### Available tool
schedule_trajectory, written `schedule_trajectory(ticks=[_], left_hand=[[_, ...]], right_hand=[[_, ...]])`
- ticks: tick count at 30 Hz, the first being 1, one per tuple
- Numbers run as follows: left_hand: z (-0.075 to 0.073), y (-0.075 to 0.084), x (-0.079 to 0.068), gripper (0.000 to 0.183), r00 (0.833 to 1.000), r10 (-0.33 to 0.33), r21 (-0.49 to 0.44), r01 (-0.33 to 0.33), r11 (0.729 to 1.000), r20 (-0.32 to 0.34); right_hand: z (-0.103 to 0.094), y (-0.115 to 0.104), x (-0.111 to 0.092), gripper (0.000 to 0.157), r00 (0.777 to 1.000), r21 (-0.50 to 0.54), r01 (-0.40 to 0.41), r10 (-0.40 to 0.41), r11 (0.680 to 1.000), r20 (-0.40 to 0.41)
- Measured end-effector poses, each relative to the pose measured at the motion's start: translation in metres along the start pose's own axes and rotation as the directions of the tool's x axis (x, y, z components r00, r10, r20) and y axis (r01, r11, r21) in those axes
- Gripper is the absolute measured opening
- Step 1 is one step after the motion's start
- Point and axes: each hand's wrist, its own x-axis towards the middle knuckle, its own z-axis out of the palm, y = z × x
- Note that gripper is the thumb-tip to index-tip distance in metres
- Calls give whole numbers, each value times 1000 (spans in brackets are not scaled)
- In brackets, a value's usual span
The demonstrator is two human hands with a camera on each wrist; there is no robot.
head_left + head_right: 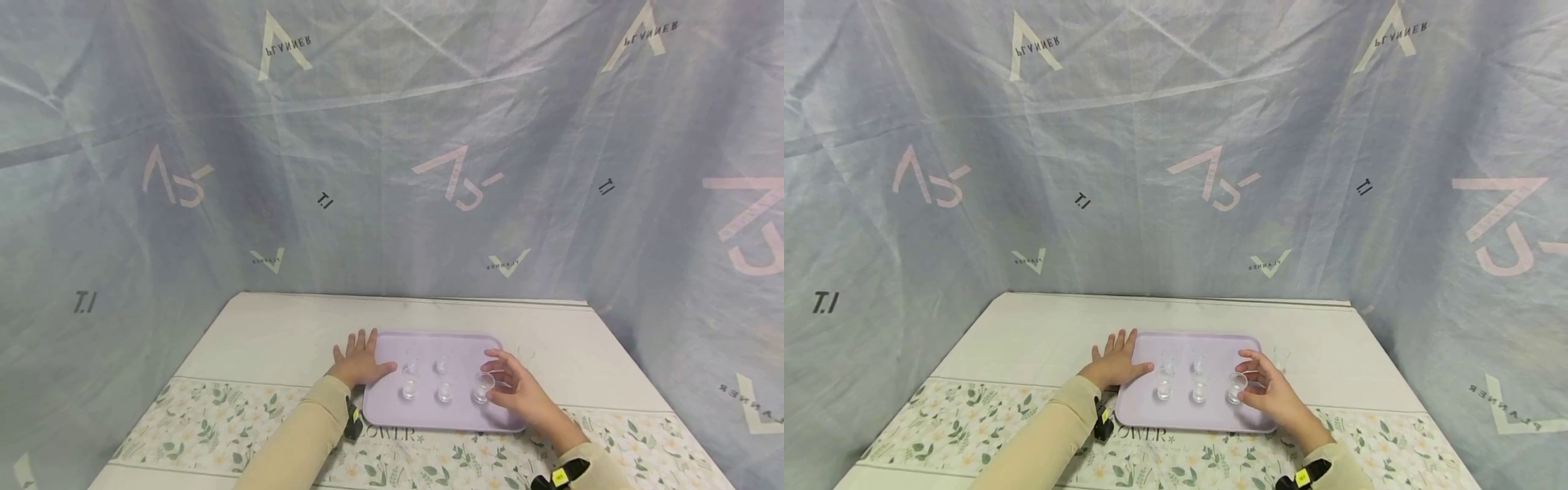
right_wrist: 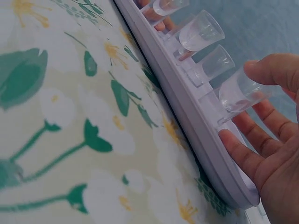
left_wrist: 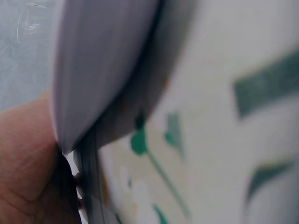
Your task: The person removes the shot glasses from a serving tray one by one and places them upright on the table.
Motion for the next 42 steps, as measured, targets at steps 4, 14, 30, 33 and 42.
schedule_trajectory(ticks=[4, 14, 30, 33, 42], left_hand=[[1, 0, 1, 101, 1000, 2, 5, -2, 1000, -3], [7, -3, 5, 103, 1000, -8, -13, 8, 1000, 10], [6, -3, 3, 104, 1000, 7, -36, -7, 999, -24], [6, -4, 3, 103, 1000, 8, -41, -9, 999, -24], [7, -2, 4, 102, 1000, -9, -33, 9, 999, -11]], right_hand=[[2, -1, 0, 76, 1000, -1, -1, 1, 1000, -13], [5, 2, 0, 73, 999, -19, -13, 12, 1000, -36], [4, -1, 2, 74, 998, -25, -33, 32, 999, -59], [3, -2, 2, 74, 997, -20, -35, 33, 999, -74], [-2, -4, 2, 73, 996, -55, 2, -7, 998, -93]])
